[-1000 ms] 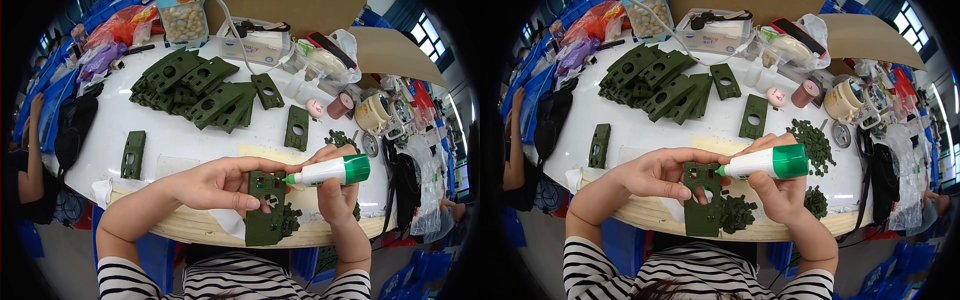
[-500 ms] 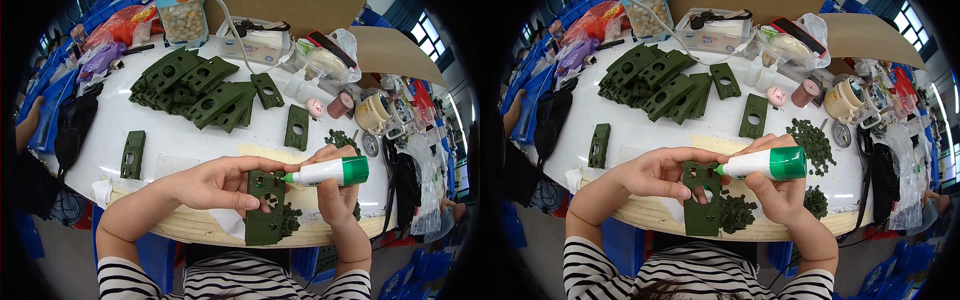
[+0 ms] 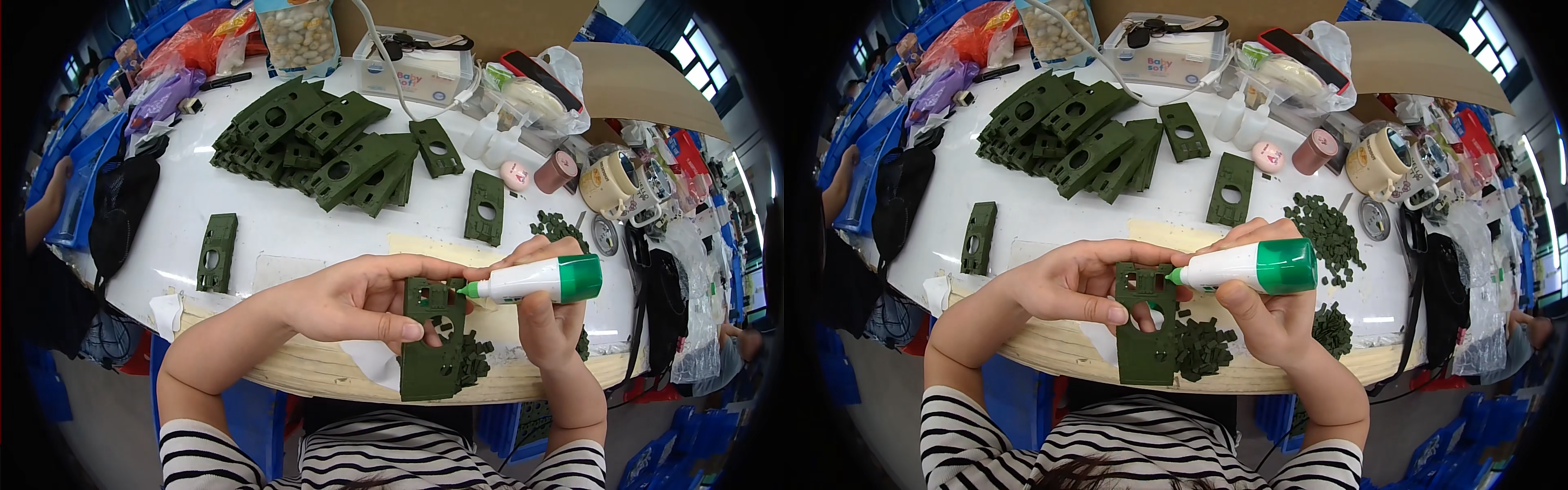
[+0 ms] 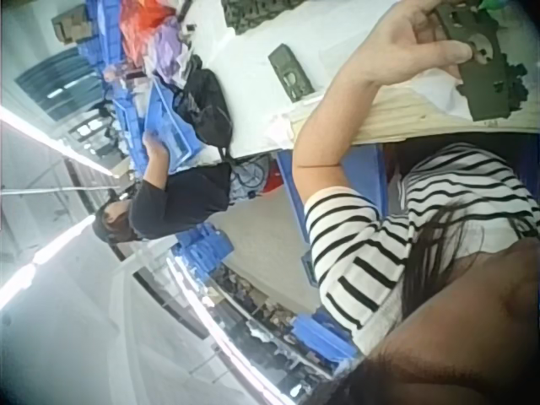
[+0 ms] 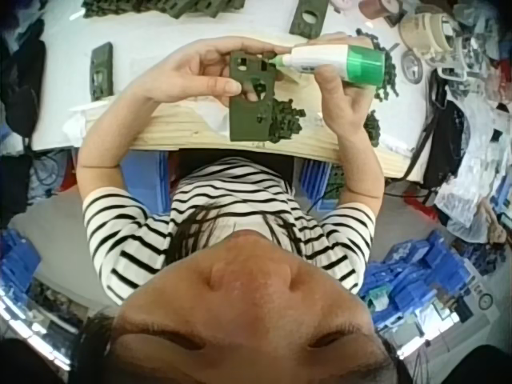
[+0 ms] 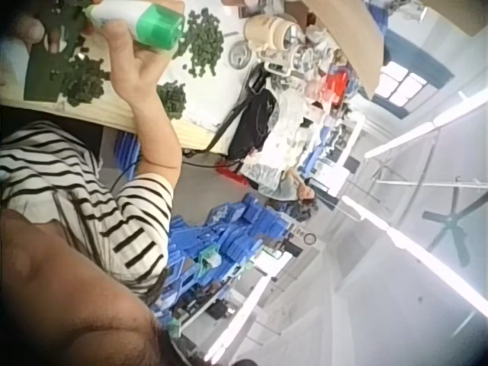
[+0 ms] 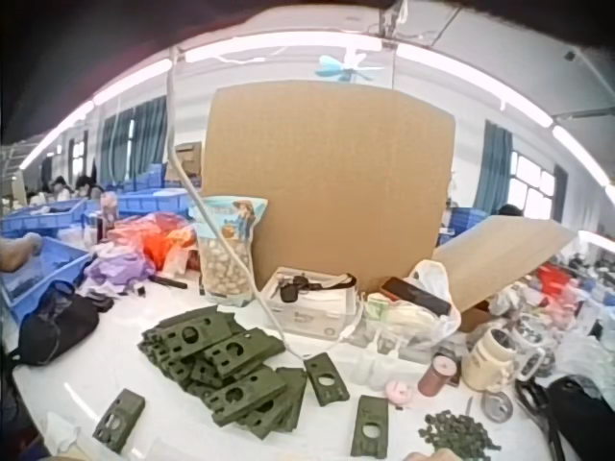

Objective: The recorder is applying adhesive and assembling components for plastic toy tank models at a workbench.

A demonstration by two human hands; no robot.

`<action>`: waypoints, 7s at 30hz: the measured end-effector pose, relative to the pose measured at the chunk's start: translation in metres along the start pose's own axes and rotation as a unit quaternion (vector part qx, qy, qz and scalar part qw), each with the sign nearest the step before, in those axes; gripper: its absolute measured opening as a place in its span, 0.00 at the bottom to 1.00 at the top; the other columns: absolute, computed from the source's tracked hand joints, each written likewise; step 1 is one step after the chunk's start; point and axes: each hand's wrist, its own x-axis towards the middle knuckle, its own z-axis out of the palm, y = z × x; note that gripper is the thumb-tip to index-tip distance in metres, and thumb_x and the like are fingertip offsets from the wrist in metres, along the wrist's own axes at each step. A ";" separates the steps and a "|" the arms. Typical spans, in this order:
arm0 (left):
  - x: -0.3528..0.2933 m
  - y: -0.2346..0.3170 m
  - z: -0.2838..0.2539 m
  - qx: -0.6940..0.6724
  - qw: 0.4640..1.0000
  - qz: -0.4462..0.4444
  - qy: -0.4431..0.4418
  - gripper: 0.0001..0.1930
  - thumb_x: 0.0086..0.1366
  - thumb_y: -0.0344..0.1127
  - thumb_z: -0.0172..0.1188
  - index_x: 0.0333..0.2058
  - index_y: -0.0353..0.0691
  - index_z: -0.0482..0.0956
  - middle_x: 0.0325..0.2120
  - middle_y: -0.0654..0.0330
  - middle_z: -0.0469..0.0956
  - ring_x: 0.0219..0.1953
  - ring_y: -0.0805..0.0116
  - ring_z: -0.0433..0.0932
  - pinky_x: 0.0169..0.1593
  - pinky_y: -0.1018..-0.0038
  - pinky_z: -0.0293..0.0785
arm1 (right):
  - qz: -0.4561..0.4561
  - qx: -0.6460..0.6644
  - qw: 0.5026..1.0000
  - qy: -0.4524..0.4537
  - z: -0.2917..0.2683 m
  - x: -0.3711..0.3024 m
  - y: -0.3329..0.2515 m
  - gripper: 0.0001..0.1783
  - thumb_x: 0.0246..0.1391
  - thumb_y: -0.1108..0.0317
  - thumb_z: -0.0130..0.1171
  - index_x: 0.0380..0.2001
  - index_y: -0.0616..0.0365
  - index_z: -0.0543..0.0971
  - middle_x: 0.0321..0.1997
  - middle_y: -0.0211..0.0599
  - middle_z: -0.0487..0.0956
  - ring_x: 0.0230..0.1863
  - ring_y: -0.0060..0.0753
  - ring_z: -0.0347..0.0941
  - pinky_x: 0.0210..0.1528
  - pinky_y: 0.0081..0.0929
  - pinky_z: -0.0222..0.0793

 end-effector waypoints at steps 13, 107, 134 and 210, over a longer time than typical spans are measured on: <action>0.002 -0.009 -0.006 0.026 0.998 0.061 -0.018 0.30 0.64 0.27 0.55 0.64 0.38 0.56 0.59 0.51 0.65 0.45 0.66 0.77 0.37 0.78 0.76 | 0.053 0.118 0.991 0.022 0.009 0.003 -0.007 0.20 0.58 0.58 0.57 0.41 0.63 0.65 0.37 0.47 0.76 0.41 0.34 0.74 0.42 0.29 0.73; -0.007 0.028 0.002 0.728 0.542 0.328 0.263 0.27 0.41 0.36 0.67 0.43 0.37 0.74 0.33 0.57 0.71 0.35 0.60 0.70 0.40 0.68 0.65 | 0.006 0.138 0.988 0.070 -0.022 0.009 -0.009 0.19 0.61 0.51 0.51 0.42 0.56 0.66 0.39 0.40 0.75 0.50 0.39 0.70 0.57 0.42 0.61; 0.002 -0.002 0.007 0.673 0.616 0.337 0.232 0.30 0.40 0.38 0.73 0.46 0.41 0.77 0.27 0.65 0.77 0.28 0.69 0.73 0.38 0.73 0.64 | -0.037 0.066 0.997 0.035 -0.008 0.008 -0.007 0.18 0.56 0.67 0.59 0.42 0.66 0.66 0.42 0.47 0.75 0.47 0.40 0.74 0.56 0.43 0.68; 0.000 -0.003 0.004 0.656 0.633 0.341 0.227 0.31 0.37 0.37 0.74 0.44 0.36 0.78 0.27 0.63 0.78 0.26 0.69 0.74 0.38 0.71 0.65 | -0.065 0.021 0.998 0.012 -0.007 0.009 -0.010 0.19 0.54 0.65 0.62 0.41 0.66 0.67 0.40 0.51 0.75 0.46 0.44 0.74 0.57 0.48 0.67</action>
